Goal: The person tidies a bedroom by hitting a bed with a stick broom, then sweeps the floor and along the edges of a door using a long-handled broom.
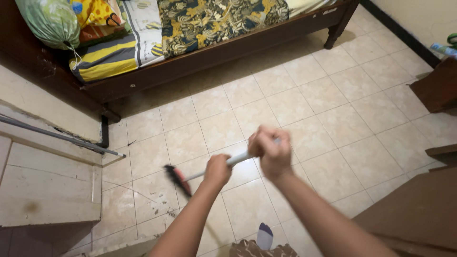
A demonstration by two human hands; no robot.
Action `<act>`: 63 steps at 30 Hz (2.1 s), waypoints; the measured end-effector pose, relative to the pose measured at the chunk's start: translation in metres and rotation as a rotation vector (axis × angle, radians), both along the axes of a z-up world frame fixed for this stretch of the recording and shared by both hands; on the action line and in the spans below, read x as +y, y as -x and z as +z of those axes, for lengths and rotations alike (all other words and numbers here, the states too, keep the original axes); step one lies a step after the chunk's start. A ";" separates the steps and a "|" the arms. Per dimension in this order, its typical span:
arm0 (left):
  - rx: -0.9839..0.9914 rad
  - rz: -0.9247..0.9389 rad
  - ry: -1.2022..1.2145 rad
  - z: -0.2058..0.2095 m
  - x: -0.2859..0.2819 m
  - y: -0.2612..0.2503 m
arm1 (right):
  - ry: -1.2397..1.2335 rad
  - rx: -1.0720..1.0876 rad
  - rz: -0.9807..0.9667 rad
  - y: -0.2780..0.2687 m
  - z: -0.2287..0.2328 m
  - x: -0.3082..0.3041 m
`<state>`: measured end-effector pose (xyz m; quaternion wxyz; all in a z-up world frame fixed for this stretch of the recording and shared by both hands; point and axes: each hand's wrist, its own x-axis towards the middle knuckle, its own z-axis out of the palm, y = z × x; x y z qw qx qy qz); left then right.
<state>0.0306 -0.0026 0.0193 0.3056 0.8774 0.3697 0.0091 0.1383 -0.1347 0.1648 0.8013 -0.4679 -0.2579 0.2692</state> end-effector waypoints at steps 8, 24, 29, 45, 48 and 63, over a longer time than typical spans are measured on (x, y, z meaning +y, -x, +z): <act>-0.235 -0.167 0.236 0.060 -0.054 -0.131 | 0.008 -0.272 -0.181 -0.065 0.084 -0.031; 0.093 0.172 0.213 -0.047 0.003 -0.061 | 0.042 0.051 0.342 -0.048 -0.057 0.043; 0.094 0.306 0.108 -0.084 0.015 -0.044 | 0.067 0.271 0.388 -0.063 -0.067 0.044; -0.429 -0.091 0.377 0.019 0.052 -0.255 | 0.101 -0.376 -0.090 -0.184 0.046 0.086; -0.306 -0.124 0.218 -0.021 0.090 -0.275 | 0.137 -0.542 0.049 -0.190 0.019 0.136; 0.141 0.344 0.111 -0.068 0.270 -0.187 | -0.036 0.153 0.509 -0.207 -0.056 0.323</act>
